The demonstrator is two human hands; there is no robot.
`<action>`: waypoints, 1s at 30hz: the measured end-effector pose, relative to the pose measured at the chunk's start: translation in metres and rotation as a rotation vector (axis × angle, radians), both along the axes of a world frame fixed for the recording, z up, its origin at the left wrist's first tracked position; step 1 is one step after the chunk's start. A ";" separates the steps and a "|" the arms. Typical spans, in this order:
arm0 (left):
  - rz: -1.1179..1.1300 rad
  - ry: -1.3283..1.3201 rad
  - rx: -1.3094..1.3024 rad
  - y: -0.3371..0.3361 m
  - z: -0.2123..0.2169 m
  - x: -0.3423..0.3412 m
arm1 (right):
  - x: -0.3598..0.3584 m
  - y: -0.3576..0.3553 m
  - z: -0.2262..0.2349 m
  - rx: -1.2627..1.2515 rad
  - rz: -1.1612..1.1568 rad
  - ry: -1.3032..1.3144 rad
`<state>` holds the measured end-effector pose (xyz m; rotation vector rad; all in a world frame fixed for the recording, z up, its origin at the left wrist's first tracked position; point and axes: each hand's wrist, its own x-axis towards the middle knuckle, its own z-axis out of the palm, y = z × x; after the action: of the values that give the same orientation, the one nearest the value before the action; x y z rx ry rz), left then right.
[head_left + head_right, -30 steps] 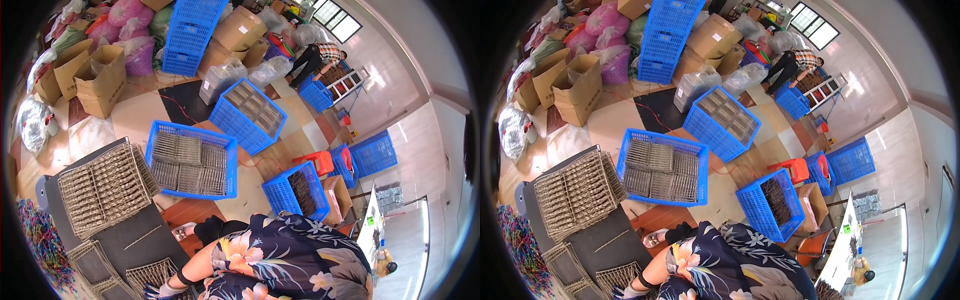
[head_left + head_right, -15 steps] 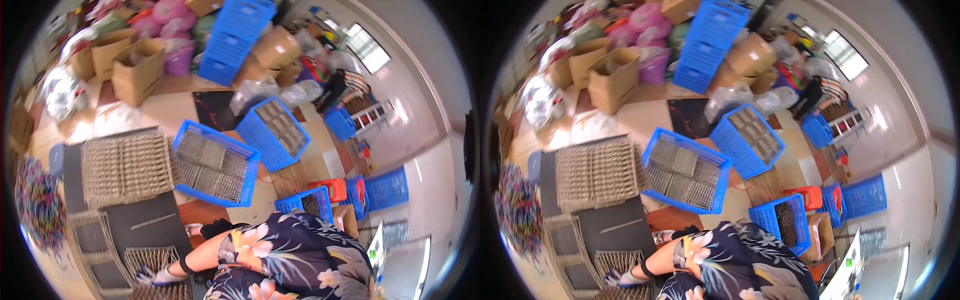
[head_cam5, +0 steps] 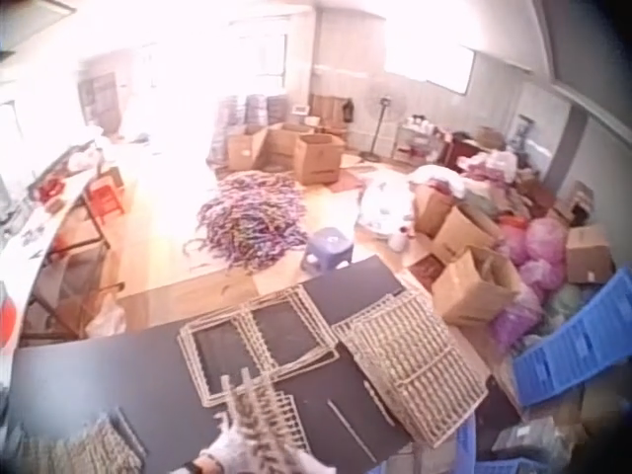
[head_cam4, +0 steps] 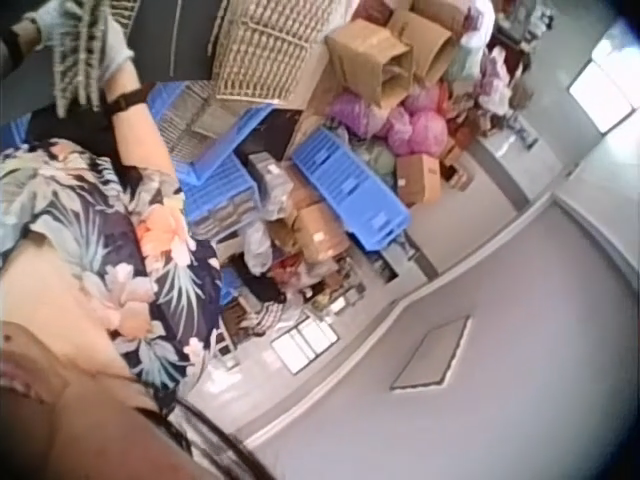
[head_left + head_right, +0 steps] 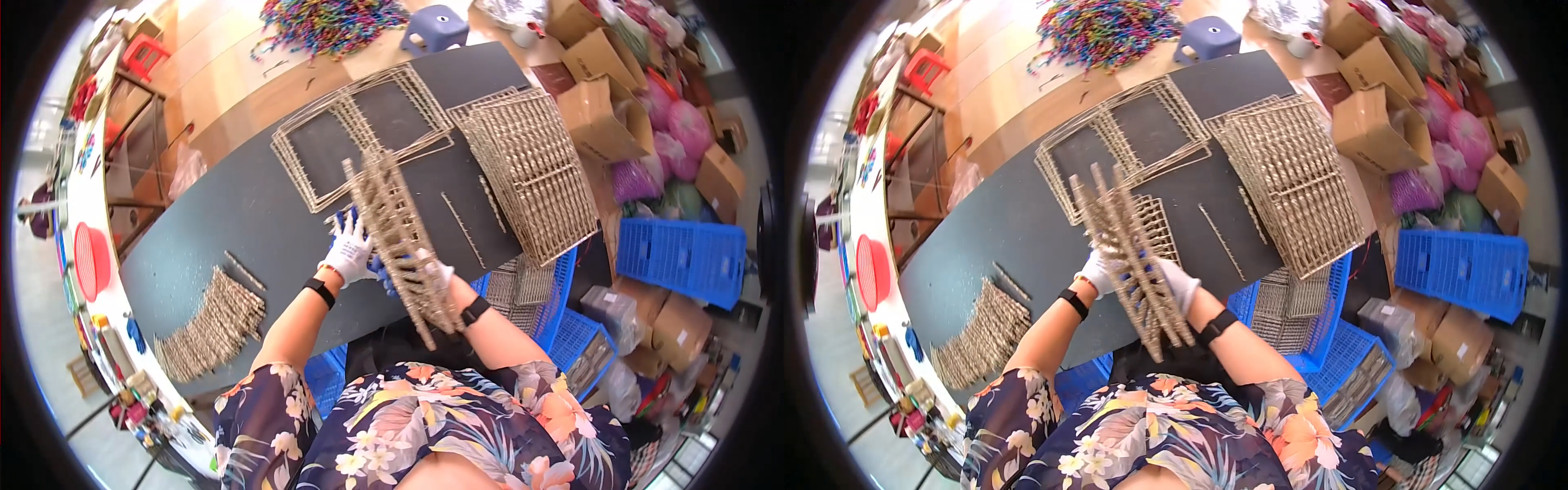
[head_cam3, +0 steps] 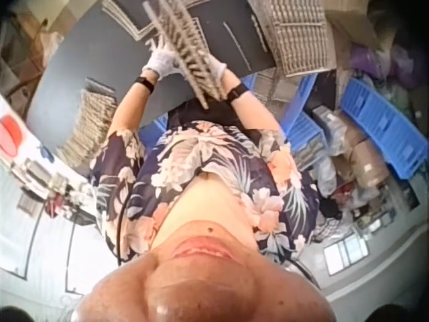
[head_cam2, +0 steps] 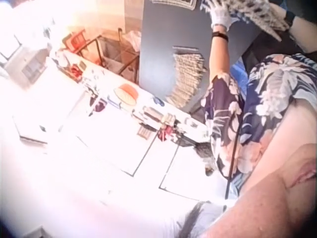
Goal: Assembling woven wicker panels onto a metal wire frame to construct a component for furniture or baskets.
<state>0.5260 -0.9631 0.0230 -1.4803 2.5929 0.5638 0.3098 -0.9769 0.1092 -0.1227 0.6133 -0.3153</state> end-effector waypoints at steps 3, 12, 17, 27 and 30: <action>0.081 -0.159 0.196 -0.004 0.022 -0.011 | -0.020 -0.006 0.014 -0.134 -0.080 -0.092; 0.154 -0.071 0.190 -0.011 0.040 -0.015 | -0.120 -0.109 0.019 0.257 -0.174 -0.122; 0.169 -0.071 0.177 -0.010 0.036 -0.016 | -0.137 -0.097 -0.005 0.072 -0.113 0.018; -0.014 -0.247 0.135 -0.024 0.048 -0.019 | -0.093 -0.051 0.017 0.214 -0.264 -0.283; 0.020 -0.137 0.174 -0.026 0.045 -0.012 | -0.091 -0.042 0.025 0.169 -0.221 -0.349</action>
<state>0.5141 -0.9889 0.0682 -1.4374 2.3637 0.6477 0.2193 -1.0189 0.1343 0.1620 0.3042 -0.4846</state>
